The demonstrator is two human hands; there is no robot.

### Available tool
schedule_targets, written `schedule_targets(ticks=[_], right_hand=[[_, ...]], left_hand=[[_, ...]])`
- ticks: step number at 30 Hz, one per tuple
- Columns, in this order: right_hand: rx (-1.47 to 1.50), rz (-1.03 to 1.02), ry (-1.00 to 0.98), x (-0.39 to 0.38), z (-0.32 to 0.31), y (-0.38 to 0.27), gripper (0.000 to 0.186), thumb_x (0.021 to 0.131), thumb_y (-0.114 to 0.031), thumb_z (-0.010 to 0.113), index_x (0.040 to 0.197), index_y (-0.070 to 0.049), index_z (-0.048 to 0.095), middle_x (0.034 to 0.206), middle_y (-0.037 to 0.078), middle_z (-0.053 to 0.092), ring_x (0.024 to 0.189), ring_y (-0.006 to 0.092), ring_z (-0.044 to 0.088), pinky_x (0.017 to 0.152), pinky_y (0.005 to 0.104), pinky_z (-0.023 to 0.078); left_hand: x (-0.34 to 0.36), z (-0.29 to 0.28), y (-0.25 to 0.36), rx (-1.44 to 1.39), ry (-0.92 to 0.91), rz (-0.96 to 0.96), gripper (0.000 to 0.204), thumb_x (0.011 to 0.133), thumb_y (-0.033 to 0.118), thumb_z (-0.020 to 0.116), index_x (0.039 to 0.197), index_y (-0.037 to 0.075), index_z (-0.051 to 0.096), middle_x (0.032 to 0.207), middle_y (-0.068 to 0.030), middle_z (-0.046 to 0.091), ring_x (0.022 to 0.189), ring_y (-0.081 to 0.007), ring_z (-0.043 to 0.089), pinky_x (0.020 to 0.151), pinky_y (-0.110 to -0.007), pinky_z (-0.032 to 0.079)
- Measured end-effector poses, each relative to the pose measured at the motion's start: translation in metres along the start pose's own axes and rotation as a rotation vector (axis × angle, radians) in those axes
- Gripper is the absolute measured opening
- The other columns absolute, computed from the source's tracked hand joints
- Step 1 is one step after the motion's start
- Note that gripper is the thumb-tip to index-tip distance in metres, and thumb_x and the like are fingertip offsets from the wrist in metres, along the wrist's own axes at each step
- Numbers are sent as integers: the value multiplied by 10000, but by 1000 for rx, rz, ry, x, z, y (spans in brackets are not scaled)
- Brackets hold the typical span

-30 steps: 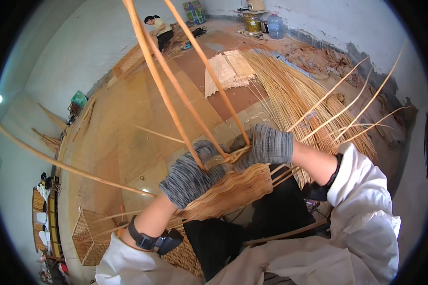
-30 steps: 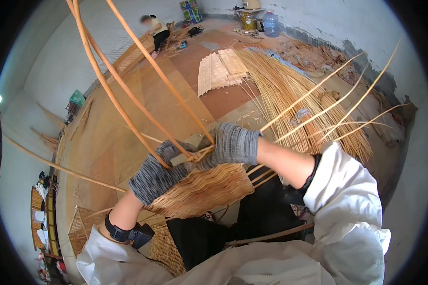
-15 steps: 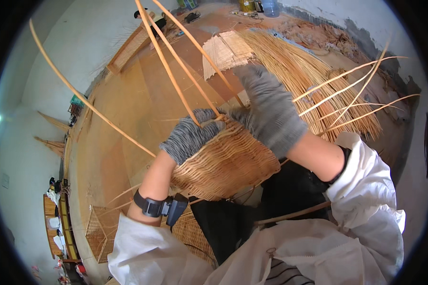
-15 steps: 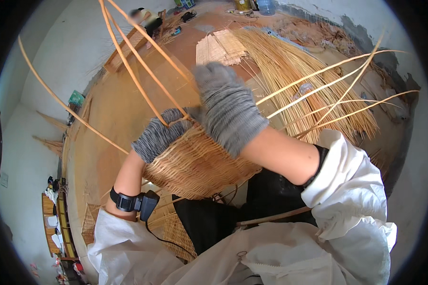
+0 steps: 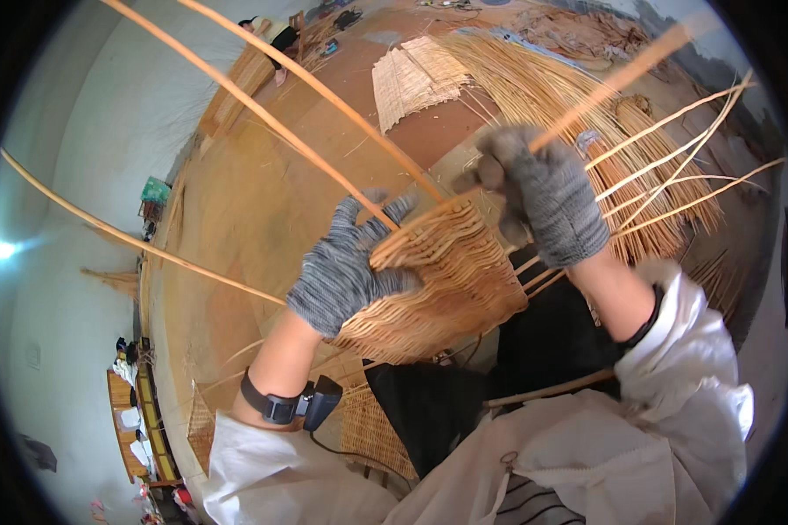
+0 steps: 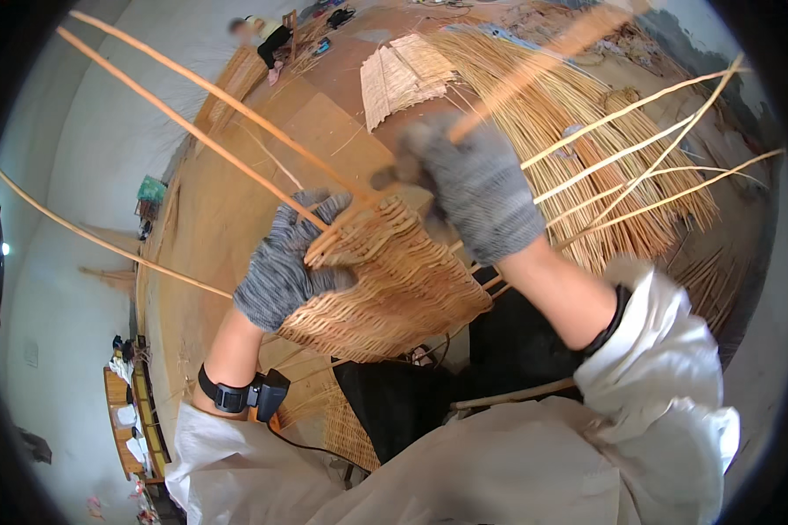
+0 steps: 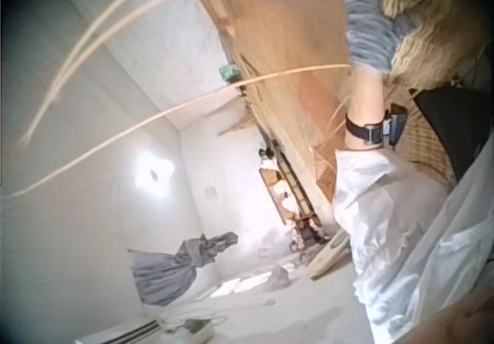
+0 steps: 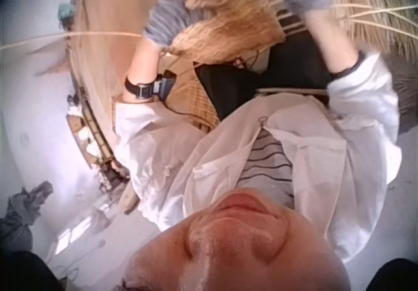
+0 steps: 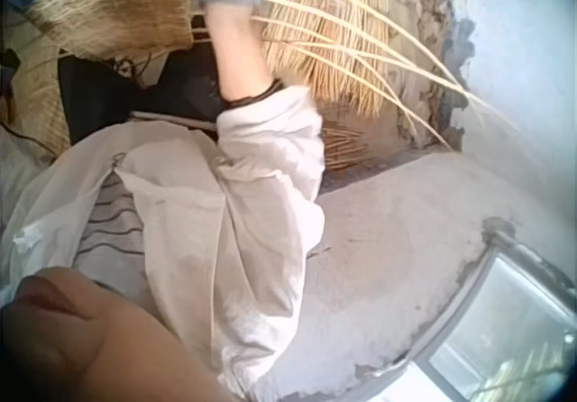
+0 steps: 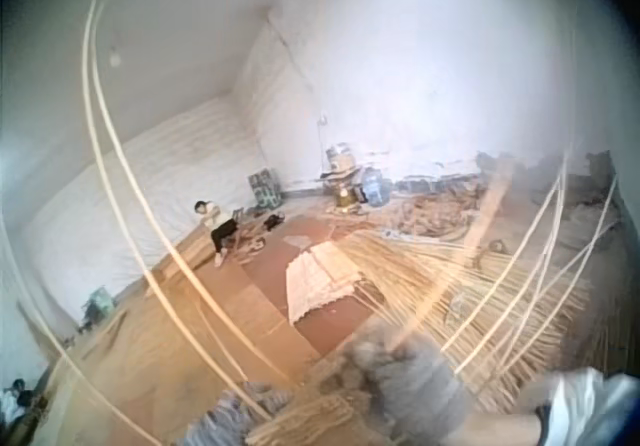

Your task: Manually weaving a basket using long strips of reed or willow.

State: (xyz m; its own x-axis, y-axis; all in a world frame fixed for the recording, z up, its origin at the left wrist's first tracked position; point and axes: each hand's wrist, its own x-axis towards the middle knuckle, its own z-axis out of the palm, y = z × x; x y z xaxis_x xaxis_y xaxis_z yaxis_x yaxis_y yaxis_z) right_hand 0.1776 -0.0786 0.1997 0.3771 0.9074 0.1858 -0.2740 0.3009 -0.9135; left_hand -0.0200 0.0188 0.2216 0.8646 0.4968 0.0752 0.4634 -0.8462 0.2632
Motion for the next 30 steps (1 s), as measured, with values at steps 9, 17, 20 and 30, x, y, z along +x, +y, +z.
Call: schedule_targets(ticks=[9, 17, 20, 30], right_hand=[[376, 140, 31, -3, -26, 23, 220, 879, -228, 524, 900, -10, 548, 819, 89, 591, 842, 213, 621, 387, 310, 528], [455, 216, 37, -4, -26, 29, 185, 855, -213, 546, 887, -31, 561, 796, 76, 593, 758, 201, 607, 406, 332, 537], [448, 207, 31, -3, -25, 28, 199, 853, -224, 537, 886, -29, 557, 794, 78, 593, 756, 202, 609, 392, 319, 525], [204, -49, -33, -23, -24, 44, 185, 844, -131, 543, 989, -16, 551, 927, 112, 614, 817, 193, 613, 492, 266, 530]], left_hand=[[45, -15, 10, -567, -245, -41, 222, 803, 170, 648, 974, 28, 650, 842, -90, 647, 771, -125, 579, 700, -252, 471], [42, 3, 32, -822, -49, -403, 245, 739, 176, 708, 886, -13, 659, 769, -49, 642, 653, -92, 554, 624, -235, 457], [46, 6, 35, -824, -45, -455, 238, 735, 186, 704, 866, -8, 659, 753, -41, 636, 651, -93, 554, 621, -238, 456], [42, 10, 35, -841, 30, -340, 141, 732, 73, 700, 830, -21, 661, 728, -49, 647, 651, -94, 580, 615, -236, 479]])
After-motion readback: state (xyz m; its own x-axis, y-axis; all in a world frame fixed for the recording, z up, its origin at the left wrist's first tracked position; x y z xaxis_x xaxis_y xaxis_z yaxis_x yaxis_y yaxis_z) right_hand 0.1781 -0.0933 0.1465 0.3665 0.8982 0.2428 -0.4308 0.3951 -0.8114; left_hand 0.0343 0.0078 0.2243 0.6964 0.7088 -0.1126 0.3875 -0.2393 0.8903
